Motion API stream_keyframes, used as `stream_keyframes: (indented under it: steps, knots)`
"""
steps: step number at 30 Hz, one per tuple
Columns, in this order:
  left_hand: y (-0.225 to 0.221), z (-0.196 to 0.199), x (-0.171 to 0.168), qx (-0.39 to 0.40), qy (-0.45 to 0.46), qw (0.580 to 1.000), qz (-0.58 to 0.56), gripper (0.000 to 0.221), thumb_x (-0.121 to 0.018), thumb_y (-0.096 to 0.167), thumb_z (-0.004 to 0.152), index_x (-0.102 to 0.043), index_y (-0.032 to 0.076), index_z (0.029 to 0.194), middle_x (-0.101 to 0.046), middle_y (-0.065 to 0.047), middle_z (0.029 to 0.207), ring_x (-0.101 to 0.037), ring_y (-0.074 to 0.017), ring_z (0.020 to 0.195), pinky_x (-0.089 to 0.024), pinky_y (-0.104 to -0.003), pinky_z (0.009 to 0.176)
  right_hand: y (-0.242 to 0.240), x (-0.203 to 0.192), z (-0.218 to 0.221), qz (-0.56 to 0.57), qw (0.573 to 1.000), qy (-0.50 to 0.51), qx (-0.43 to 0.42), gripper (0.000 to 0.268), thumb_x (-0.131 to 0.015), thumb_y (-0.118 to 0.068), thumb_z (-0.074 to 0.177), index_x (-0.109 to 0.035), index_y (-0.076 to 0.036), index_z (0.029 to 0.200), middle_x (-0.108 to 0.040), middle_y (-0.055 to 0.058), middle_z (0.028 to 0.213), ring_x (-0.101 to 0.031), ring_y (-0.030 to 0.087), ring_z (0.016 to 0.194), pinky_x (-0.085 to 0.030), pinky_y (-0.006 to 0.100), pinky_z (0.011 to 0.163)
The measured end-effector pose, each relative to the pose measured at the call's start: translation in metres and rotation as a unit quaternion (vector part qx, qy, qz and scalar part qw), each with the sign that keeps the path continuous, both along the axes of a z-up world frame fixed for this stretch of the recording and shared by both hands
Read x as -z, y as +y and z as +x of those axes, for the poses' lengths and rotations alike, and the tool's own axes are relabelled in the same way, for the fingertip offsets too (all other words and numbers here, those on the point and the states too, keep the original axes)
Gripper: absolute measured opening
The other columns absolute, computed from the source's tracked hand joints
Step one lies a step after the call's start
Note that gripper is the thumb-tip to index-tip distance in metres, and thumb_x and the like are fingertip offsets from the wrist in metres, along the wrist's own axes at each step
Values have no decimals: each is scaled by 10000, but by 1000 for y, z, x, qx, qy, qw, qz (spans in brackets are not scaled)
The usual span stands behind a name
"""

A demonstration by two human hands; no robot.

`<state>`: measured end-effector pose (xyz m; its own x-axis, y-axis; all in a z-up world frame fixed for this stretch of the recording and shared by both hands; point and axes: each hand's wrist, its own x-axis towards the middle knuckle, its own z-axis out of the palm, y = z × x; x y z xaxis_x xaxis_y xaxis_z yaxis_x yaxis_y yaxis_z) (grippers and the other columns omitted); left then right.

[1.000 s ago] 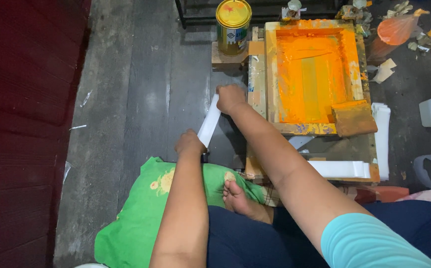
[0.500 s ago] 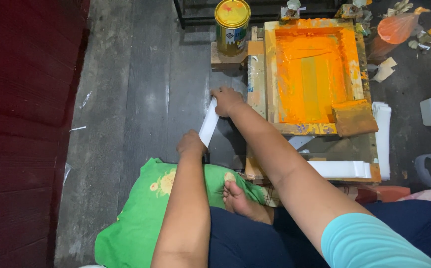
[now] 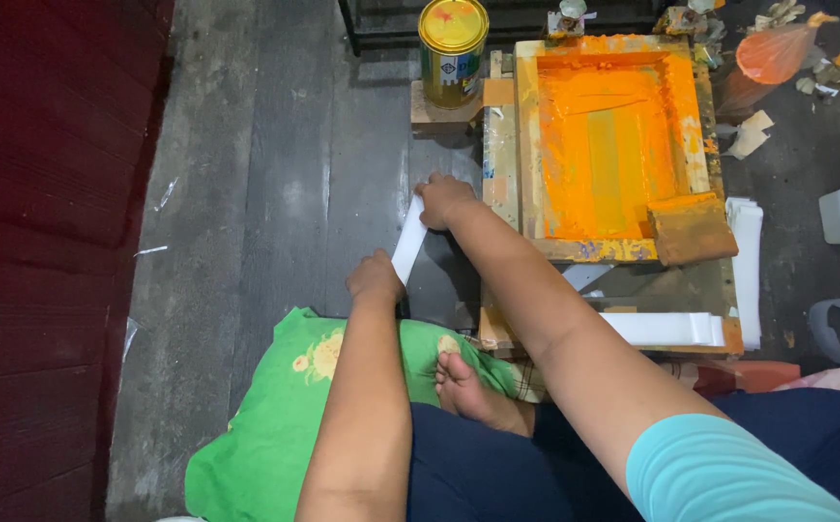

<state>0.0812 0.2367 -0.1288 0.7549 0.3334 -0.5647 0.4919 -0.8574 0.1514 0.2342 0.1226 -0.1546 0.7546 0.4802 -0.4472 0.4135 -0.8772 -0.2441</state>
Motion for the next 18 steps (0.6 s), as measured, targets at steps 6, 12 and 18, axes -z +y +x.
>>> stream_keyframes:
  steps: [6,12,18]
  knots:
    - [-3,-1,-10,-13,11,1000,-1,390,-746,96,851,-607,13,1205,-670,-234,1136,-685,-404,1109,-573,-577,913,1,-4,-2,4,1000,-4,-2,625,-629,-255,865,-579,-161,1480,-539,200,1472,-558,391,1313,-525,587,982]
    - [-5,-3,-18,-30,3,999,-16,367,-729,92,859,-607,15,1196,-673,-246,1135,-682,-427,1113,-562,-590,922,0,-14,-6,13,1000,-3,2,611,-630,-228,862,-594,-126,1463,-549,212,1458,-565,400,1306,-522,578,993]
    - [-5,-1,-7,-53,5,998,-24,376,-740,98,861,-608,22,1204,-670,-247,1147,-679,-433,1128,-559,-588,927,0,-20,-7,21,1000,1,7,615,-622,-225,865,-587,-112,1468,-551,215,1456,-564,404,1307,-517,575,1001]
